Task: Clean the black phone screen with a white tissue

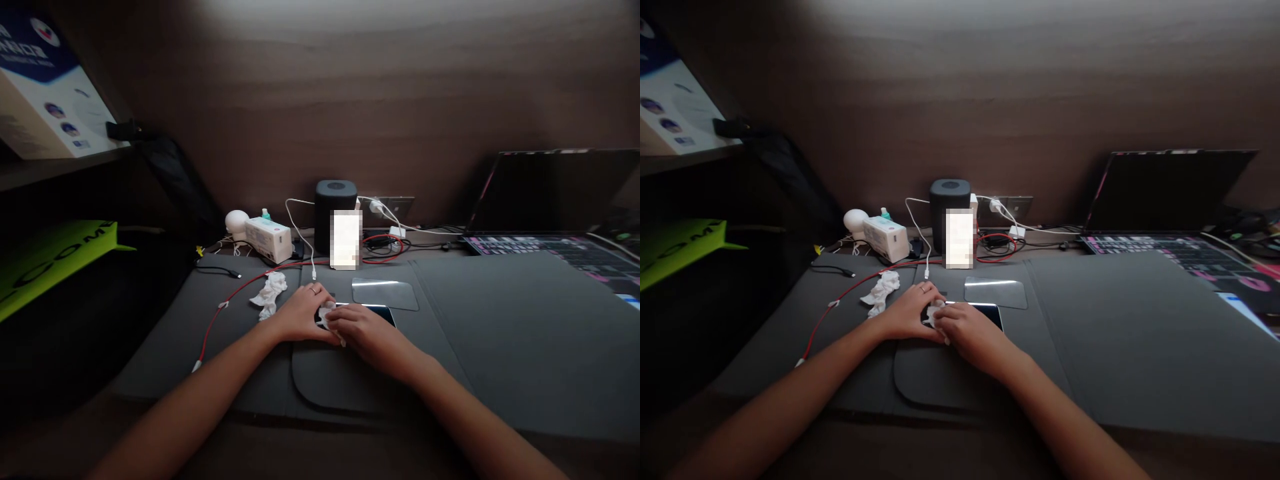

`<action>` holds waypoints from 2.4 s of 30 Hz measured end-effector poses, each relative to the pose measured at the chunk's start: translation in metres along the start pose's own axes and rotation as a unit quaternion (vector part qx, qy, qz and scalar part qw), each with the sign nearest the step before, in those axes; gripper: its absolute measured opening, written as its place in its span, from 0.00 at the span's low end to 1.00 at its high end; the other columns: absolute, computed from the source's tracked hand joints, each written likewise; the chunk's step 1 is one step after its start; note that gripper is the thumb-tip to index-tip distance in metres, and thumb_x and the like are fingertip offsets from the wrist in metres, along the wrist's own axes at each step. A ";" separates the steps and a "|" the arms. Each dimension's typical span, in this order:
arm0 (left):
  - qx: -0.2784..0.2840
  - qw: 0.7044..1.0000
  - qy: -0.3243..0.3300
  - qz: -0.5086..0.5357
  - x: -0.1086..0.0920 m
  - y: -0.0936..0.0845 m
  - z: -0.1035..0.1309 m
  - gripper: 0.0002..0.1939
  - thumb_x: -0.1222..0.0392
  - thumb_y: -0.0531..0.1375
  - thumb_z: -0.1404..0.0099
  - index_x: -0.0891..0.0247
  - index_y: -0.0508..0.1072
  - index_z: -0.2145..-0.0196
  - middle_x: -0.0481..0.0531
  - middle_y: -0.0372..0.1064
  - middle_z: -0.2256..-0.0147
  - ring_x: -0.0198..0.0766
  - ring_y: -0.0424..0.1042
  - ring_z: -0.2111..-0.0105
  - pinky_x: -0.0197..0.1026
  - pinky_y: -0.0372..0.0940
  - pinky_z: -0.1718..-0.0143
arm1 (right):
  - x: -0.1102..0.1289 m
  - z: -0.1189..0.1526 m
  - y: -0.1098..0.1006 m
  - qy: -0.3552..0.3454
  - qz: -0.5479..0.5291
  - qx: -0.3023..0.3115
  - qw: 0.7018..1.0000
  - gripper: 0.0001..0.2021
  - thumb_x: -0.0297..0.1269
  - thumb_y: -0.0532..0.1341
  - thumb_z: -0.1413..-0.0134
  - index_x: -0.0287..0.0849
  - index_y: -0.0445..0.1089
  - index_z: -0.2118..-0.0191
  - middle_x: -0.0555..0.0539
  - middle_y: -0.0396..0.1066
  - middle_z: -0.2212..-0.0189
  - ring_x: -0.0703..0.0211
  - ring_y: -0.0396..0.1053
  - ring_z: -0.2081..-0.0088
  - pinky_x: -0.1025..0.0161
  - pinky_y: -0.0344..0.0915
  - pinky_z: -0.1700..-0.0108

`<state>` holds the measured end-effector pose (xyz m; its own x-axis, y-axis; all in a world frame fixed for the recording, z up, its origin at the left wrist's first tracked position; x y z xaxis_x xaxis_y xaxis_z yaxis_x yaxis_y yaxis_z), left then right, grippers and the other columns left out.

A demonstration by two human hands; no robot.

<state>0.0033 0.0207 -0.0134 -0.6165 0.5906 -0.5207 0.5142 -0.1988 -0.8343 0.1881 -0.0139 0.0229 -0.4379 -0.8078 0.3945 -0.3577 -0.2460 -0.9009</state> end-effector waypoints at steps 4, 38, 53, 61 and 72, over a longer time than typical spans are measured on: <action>0.002 1.000 -0.007 0.001 0.000 0.000 0.000 0.37 0.33 0.70 0.54 0.59 0.71 0.53 0.54 0.66 0.54 0.50 0.68 0.52 0.49 0.63 0.50 | -0.010 0.011 -0.013 0.032 0.004 -0.002 0.999 0.11 0.26 0.57 0.38 0.42 0.76 0.55 0.41 0.75 0.54 0.51 0.70 0.54 0.56 0.65 0.50; 0.004 1.000 -0.012 0.007 -0.001 -0.001 0.000 0.38 0.32 0.69 0.54 0.59 0.71 0.52 0.55 0.66 0.52 0.50 0.67 0.52 0.50 0.62 0.49 | -0.032 0.034 -0.033 0.128 0.017 0.015 0.991 0.07 0.28 0.55 0.39 0.41 0.71 0.61 0.43 0.68 0.61 0.55 0.66 0.63 0.61 0.64 0.61; 0.004 1.000 -0.012 0.002 -0.002 -0.002 0.000 0.39 0.32 0.70 0.55 0.59 0.71 0.53 0.55 0.67 0.53 0.50 0.68 0.53 0.49 0.63 0.50 | -0.013 0.022 -0.026 0.112 0.040 0.046 0.992 0.07 0.23 0.58 0.48 0.42 0.68 0.65 0.45 0.67 0.63 0.57 0.64 0.64 0.64 0.60 0.63; 0.001 1.000 -0.009 0.002 0.001 0.000 0.000 0.39 0.31 0.69 0.54 0.59 0.71 0.52 0.54 0.66 0.53 0.50 0.67 0.52 0.50 0.62 0.49 | -0.023 0.025 -0.026 0.177 0.063 0.020 0.982 0.05 0.24 0.57 0.47 0.41 0.66 0.66 0.45 0.66 0.64 0.59 0.64 0.66 0.65 0.60 0.65; 0.003 1.000 -0.006 0.000 -0.001 -0.001 0.000 0.38 0.31 0.69 0.54 0.59 0.71 0.53 0.54 0.66 0.53 0.51 0.68 0.52 0.50 0.63 0.49 | -0.024 0.022 -0.022 0.163 0.057 0.003 0.985 0.06 0.24 0.56 0.46 0.41 0.65 0.66 0.45 0.65 0.64 0.56 0.64 0.64 0.62 0.61 0.63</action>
<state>0.0036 0.0205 -0.0119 -0.6239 0.5817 -0.5219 0.5097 -0.2033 -0.8360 0.2240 -0.0009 0.0292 -0.7165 -0.6161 0.3271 -0.2870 -0.1670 -0.9433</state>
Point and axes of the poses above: each hand's wrist, its own z-axis away from the middle knuckle, its own y-axis out of the palm, x = y × z, the point moved 2 cm from there along -z, towards the middle knuckle
